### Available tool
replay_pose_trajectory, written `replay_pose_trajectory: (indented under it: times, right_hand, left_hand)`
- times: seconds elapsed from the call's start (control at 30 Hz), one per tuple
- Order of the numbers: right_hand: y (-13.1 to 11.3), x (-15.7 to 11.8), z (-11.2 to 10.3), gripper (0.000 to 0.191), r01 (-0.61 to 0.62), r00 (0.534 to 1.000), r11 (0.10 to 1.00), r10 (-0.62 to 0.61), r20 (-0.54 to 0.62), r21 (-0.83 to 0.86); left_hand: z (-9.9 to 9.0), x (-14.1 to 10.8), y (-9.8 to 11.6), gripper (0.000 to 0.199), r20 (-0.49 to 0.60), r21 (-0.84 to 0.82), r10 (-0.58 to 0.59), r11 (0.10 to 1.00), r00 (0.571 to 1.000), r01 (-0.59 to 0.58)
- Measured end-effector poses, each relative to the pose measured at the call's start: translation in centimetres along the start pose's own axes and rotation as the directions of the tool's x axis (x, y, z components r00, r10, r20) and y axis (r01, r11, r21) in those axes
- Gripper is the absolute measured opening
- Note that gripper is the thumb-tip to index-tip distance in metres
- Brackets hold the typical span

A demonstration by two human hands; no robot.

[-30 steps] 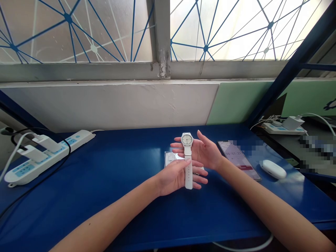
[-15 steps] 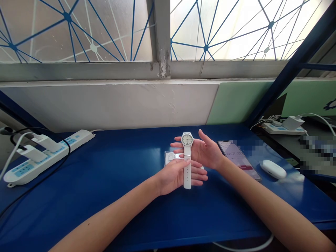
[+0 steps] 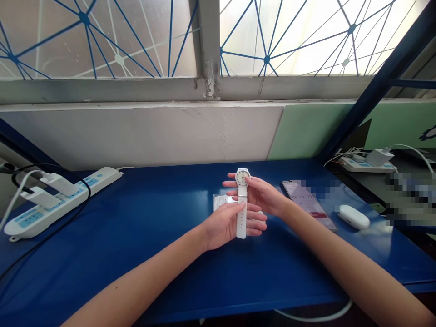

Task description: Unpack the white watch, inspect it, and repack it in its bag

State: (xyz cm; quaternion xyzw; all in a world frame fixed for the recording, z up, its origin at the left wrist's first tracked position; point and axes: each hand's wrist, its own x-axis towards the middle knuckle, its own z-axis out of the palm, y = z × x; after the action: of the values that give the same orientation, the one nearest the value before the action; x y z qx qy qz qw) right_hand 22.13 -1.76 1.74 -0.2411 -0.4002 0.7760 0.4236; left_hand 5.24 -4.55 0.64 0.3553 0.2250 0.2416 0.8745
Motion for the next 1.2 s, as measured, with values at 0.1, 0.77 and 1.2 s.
replay_pose_trajectory:
  times: [0.1, 0.77, 1.2]
  right_hand:
    - [0.1, 0.1, 0.1, 0.034, 0.02, 1.0, 1.0, -0.02, 0.001, 0.008]
    - [-0.3, -0.1, 0.3, 0.035, 0.014, 1.0, 0.999, -0.013, -0.01, 0.035]
    - [-1.2, -0.7, 0.5, 0.068, 0.017, 0.989, 1.0, -0.02, 0.144, 0.025]
  left_hand:
    - [0.1, -0.1, 0.1, 0.035, 0.013, 0.003, -0.008, 1.0, 1.0, 0.008]
    - [0.0, 0.0, 0.0, 0.037, 0.041, 0.044, -0.011, 0.999, 0.999, 0.009]
    - [0.1, 0.2, -0.1, 0.033, -0.123, 0.09, 0.04, 0.995, 0.992, -0.029]
